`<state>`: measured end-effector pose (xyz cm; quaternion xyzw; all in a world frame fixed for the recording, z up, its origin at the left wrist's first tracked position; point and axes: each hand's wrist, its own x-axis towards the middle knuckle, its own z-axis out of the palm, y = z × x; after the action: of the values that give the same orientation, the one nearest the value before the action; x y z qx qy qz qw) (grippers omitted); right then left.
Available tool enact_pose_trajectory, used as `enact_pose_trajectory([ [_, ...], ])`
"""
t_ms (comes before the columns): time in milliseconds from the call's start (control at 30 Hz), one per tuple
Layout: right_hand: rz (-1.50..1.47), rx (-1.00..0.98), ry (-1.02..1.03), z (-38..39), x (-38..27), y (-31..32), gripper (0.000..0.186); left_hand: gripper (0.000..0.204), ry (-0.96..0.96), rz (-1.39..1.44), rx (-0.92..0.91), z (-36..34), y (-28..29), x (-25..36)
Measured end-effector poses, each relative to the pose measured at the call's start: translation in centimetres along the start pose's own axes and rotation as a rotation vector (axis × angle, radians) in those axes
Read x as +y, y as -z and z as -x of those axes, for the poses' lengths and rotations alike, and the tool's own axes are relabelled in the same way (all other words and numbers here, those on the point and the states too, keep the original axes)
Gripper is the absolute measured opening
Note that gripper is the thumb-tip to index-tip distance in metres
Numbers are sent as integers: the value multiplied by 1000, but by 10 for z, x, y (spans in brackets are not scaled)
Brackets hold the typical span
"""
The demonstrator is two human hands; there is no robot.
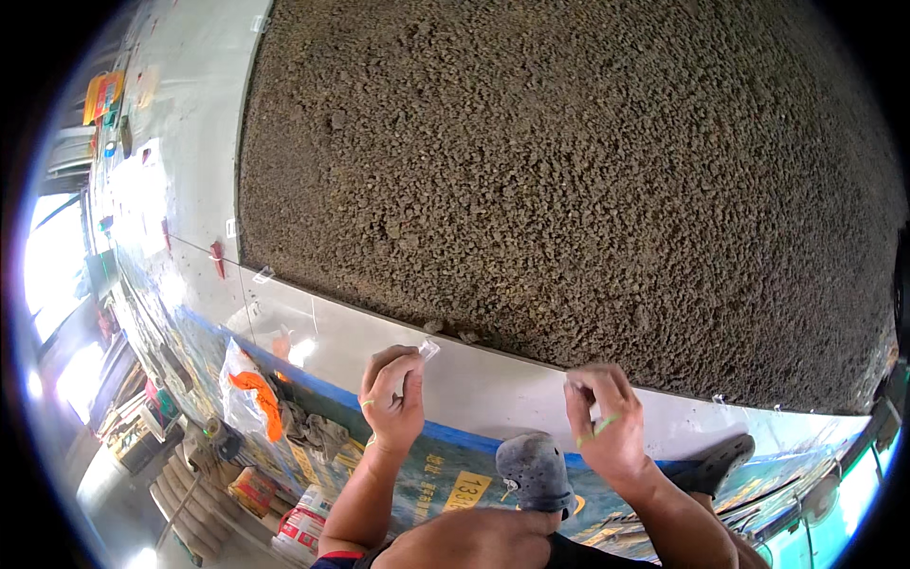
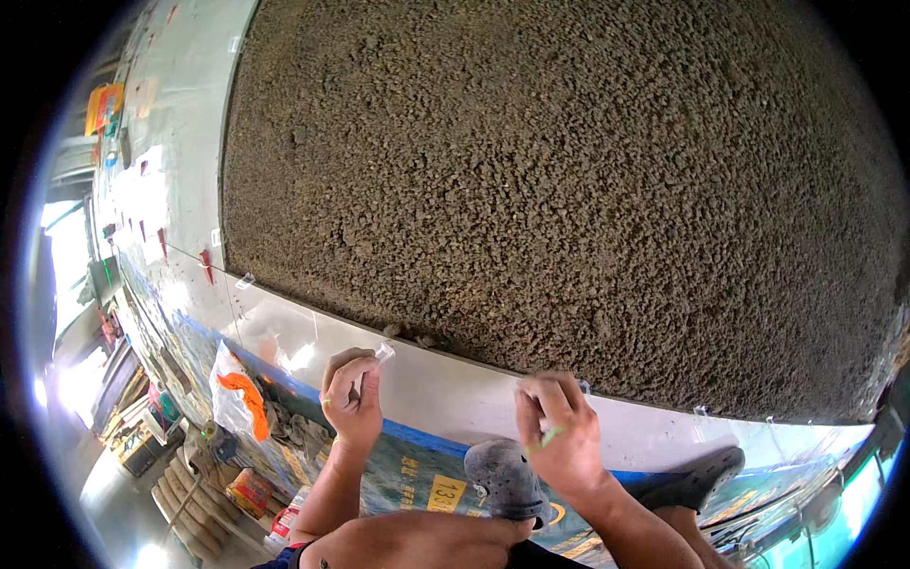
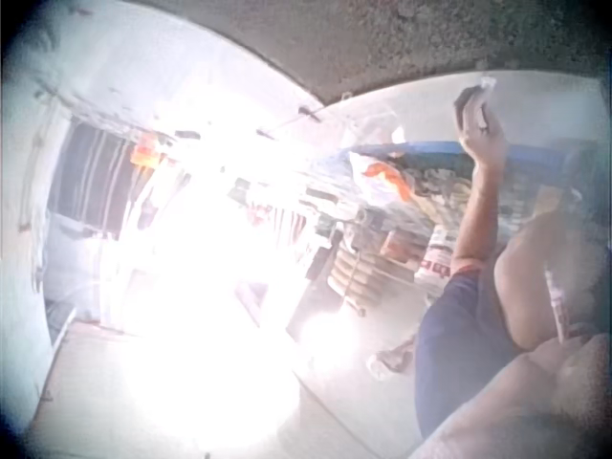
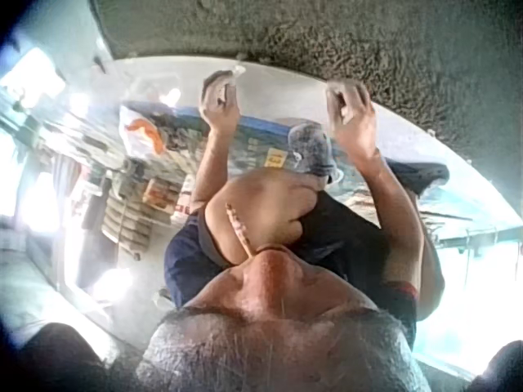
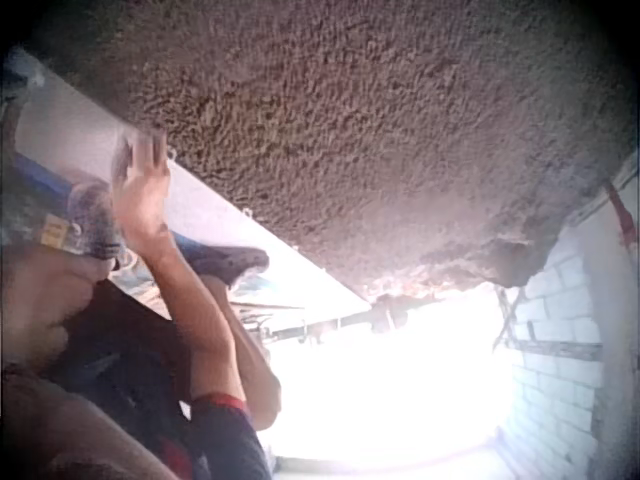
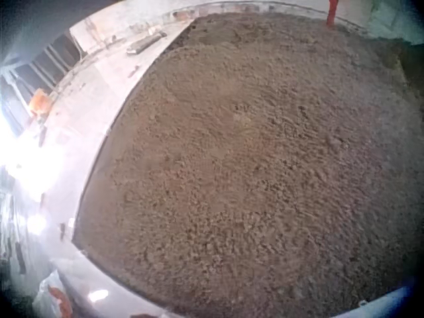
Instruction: The person smooths the bedding material using a notched trowel before placing a tile into position and inserting plastic leveling spacers along the edges.
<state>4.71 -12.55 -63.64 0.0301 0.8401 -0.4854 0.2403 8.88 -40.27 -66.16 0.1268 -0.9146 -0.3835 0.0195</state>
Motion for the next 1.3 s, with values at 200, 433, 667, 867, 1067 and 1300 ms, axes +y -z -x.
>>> enact_pose_trajectory([
  [200, 125, -218, 57, 70, 62, -20, 9, 17, -158, -111, -35, -20, -5, 2],
  [433, 141, -105, 139, 68, 76, -48, 10, 23, -145, -134, -92, -28, -8, -3],
  [667, 126, -88, 175, 66, 76, -47, 10, 25, -221, -147, -149, -29, -11, 1],
  [867, 142, -129, 162, 69, 77, -46, 11, 24, -263, -200, -149, -34, -16, 2],
  [1067, 149, -109, 187, 69, 79, -47, 12, 25, -307, -143, -177, -34, -13, 29],
  [1300, 133, -88, 197, 68, 80, -48, 11, 29, -313, -193, -259, -34, -29, 19],
])
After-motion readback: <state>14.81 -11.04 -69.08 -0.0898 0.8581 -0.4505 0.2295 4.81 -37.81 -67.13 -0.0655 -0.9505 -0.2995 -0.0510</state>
